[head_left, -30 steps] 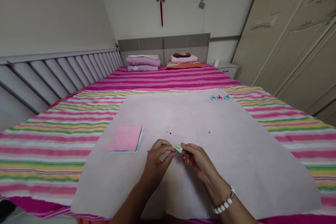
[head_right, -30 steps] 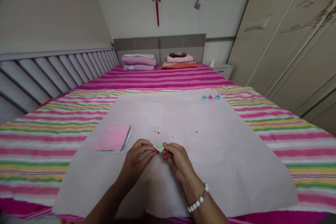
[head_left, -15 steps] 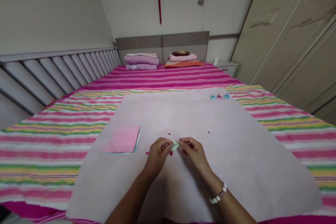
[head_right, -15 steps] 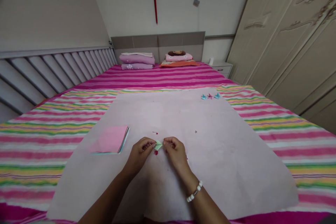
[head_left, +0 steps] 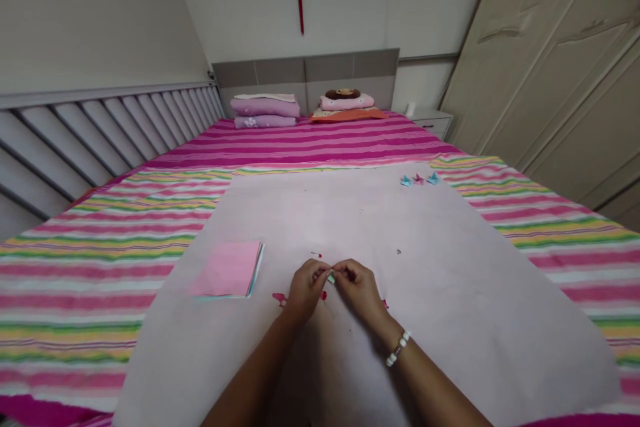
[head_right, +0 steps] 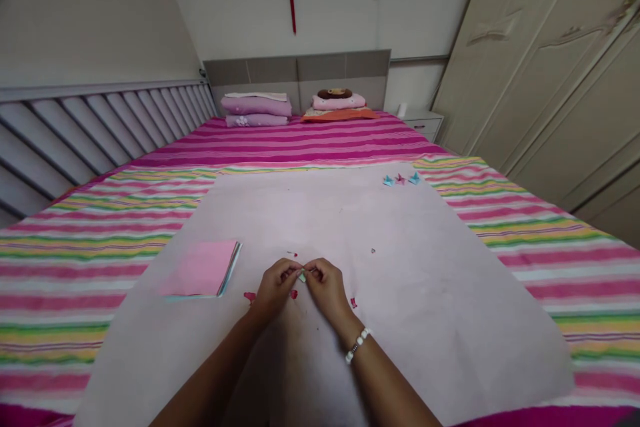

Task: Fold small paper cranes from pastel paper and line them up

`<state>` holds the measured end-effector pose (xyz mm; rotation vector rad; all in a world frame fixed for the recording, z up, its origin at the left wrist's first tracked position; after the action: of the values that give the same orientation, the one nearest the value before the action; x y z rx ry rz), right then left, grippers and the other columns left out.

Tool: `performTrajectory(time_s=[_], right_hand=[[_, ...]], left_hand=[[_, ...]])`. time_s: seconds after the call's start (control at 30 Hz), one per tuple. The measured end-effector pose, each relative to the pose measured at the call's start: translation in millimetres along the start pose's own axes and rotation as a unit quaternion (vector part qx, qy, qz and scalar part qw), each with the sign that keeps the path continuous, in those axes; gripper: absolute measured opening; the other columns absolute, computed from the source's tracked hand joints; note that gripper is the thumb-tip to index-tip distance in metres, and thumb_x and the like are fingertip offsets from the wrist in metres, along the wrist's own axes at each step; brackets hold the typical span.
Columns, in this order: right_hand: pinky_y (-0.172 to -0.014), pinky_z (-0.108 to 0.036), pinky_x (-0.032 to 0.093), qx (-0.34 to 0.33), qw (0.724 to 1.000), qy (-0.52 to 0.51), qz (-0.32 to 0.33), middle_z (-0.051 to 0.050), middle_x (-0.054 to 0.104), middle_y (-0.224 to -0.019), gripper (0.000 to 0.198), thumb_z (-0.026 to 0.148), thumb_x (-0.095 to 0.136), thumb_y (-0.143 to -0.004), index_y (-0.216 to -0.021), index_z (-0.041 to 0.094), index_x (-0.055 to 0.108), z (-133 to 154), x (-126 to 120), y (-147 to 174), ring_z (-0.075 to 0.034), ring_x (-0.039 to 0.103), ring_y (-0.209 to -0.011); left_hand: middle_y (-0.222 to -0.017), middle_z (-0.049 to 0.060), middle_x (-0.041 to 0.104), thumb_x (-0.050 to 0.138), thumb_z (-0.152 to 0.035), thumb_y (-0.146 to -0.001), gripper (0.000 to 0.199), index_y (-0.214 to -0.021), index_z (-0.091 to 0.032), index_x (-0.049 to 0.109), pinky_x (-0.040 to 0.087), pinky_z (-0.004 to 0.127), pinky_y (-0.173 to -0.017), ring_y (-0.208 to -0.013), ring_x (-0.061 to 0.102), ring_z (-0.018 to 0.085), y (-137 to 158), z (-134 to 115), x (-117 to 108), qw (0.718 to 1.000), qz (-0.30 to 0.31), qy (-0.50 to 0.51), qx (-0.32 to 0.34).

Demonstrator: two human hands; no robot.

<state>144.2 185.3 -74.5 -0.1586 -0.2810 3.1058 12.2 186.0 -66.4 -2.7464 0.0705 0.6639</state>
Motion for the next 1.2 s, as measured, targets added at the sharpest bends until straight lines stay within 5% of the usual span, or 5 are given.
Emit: performTrajectory(time_s=[0.53,0.7,0.93,1.2], right_hand=[[-0.051,-0.024,0.037,0.023,1.000,-0.014,-0.013,0.002,0.056,-0.060,0.012,0.032,0.062,-0.073,-0.071,0.020,0.062,-29.2,-4.1,2.3,-0.014,0.047,-0.055],[-0.052,-0.025,0.036,0.022,0.999,-0.022,-0.010,0.002,0.055,-0.059,0.015,0.034,0.063,-0.074,-0.069,0.020,0.061,-26.1,-3.8,3.2,-0.014,0.046,-0.054],[-0.052,-0.025,0.036,0.025,0.999,-0.032,-0.015,0.002,0.057,-0.062,0.015,0.034,0.061,-0.076,-0.072,0.020,0.061,-27.4,-3.2,3.8,-0.014,0.047,-0.055],[-0.058,-0.026,0.039,-0.004,1.000,-0.022,-0.022,0.000,0.058,-0.069,0.008,0.023,0.055,-0.076,-0.077,0.021,0.063,-23.1,-6.7,5.2,-0.016,0.050,-0.062]], left_hand=[[-0.071,-0.002,0.059,0.054,-0.026,-0.079,0.011,-0.084,-0.020,0.061,0.044,0.024,-0.057,-0.059,0.055,0.012,5.7,21.6,9.1,0.998,-0.036,-0.004,-0.051],[-0.075,0.000,0.060,0.055,-0.024,-0.077,0.010,-0.077,-0.020,0.064,0.043,0.026,-0.065,-0.067,0.055,0.014,4.1,16.1,11.2,0.998,-0.045,-0.010,-0.038],[-0.067,-0.001,0.057,0.051,-0.028,-0.081,0.014,-0.083,-0.018,0.061,0.042,0.023,-0.053,-0.055,0.054,0.012,9.9,22.2,5.7,0.995,-0.079,0.002,-0.064],[-0.093,0.005,0.057,0.047,-0.012,-0.077,0.019,-0.085,-0.020,0.062,0.046,0.023,-0.059,-0.072,0.058,0.013,12.3,10.9,4.9,0.998,-0.059,-0.034,0.002]])
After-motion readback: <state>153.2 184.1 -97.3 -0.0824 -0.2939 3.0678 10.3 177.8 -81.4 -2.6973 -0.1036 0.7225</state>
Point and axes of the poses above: each hand's wrist, its own y-axis away from the middle knuckle, its own x-axis out of the palm, z = x × y, the point moved 7 cm from there along -y, towards the middle knuckle
